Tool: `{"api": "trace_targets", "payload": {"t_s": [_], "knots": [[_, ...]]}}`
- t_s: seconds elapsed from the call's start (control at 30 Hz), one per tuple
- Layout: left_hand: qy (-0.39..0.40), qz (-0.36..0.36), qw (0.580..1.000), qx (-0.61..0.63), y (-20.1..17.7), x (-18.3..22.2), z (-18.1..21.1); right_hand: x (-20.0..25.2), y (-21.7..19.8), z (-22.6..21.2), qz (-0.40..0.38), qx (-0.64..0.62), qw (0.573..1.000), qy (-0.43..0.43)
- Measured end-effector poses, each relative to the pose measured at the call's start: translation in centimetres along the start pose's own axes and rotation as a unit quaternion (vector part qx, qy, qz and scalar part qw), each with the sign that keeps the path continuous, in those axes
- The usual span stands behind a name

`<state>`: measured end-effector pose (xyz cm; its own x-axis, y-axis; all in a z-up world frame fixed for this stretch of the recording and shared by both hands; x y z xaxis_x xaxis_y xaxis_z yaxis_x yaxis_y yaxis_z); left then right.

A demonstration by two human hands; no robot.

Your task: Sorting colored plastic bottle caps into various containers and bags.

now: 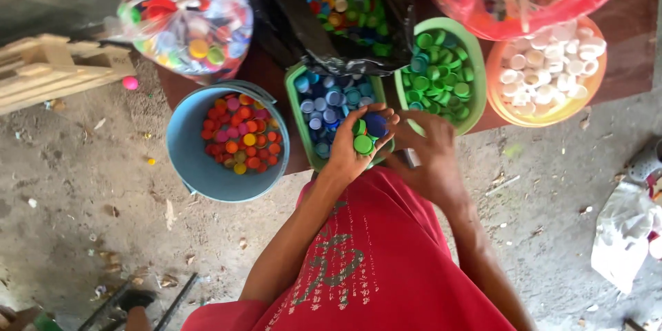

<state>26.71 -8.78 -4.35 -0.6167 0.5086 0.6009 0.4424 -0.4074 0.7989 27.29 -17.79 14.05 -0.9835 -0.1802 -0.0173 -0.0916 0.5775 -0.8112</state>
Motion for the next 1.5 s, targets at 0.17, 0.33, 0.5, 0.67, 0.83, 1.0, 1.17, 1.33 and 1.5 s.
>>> {"api": "trace_targets", "payload": {"t_s": [0.17,0.33,0.5,0.67,0.83,1.0,1.17,1.33,1.5], "knots": [[-0.005,-0.034,0.999,-0.007,-0.3,-1.6,-3.0,0.5,1.0,0.1,-0.019,0.046,0.997,-0.052],[0.006,-0.025,0.999,0.022,1.7,-2.6,-4.1,0.6,-0.8,2.3,0.005,0.042,0.998,-0.053],[0.02,-0.019,0.998,0.065,3.6,-3.4,-4.5,1.9,-4.7,9.5,0.133,-0.033,0.987,0.078],[0.051,-0.01,0.997,0.062,4.1,-4.4,-4.7,-1.0,-6.7,10.5,0.051,0.031,0.998,0.022],[0.069,-0.007,0.996,0.049,3.9,-4.5,-5.1,-2.9,-5.1,8.9,-0.055,-0.049,0.995,-0.064],[0.087,-0.001,0.994,0.061,3.5,-4.3,-4.9,-4.7,-3.5,6.7,-0.104,-0.014,0.979,-0.174],[0.14,0.021,0.986,0.09,1.5,-2.8,-3.0,-6.0,-3.0,5.2,-0.076,-0.09,0.978,-0.171],[0.188,0.037,0.975,0.116,-1.0,-0.3,-1.4,-7.3,-1.5,3.3,-0.035,-0.219,0.966,-0.136],[0.172,0.033,0.976,0.128,-0.7,1.1,-1.2,-7.5,-0.2,-2.1,-0.116,-0.115,0.963,-0.214]]}}
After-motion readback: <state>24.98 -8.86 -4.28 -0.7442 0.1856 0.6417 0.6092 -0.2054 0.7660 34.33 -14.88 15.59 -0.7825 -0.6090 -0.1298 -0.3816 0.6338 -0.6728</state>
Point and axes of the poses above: each hand's wrist, its own x-axis away from the middle knuckle, its own y-axis out of the palm, z = x × y, the point moved 10 cm from there along -x, towards the middle knuckle, and after that the axes turned 2 degrees about x, right-handed, at the moved point
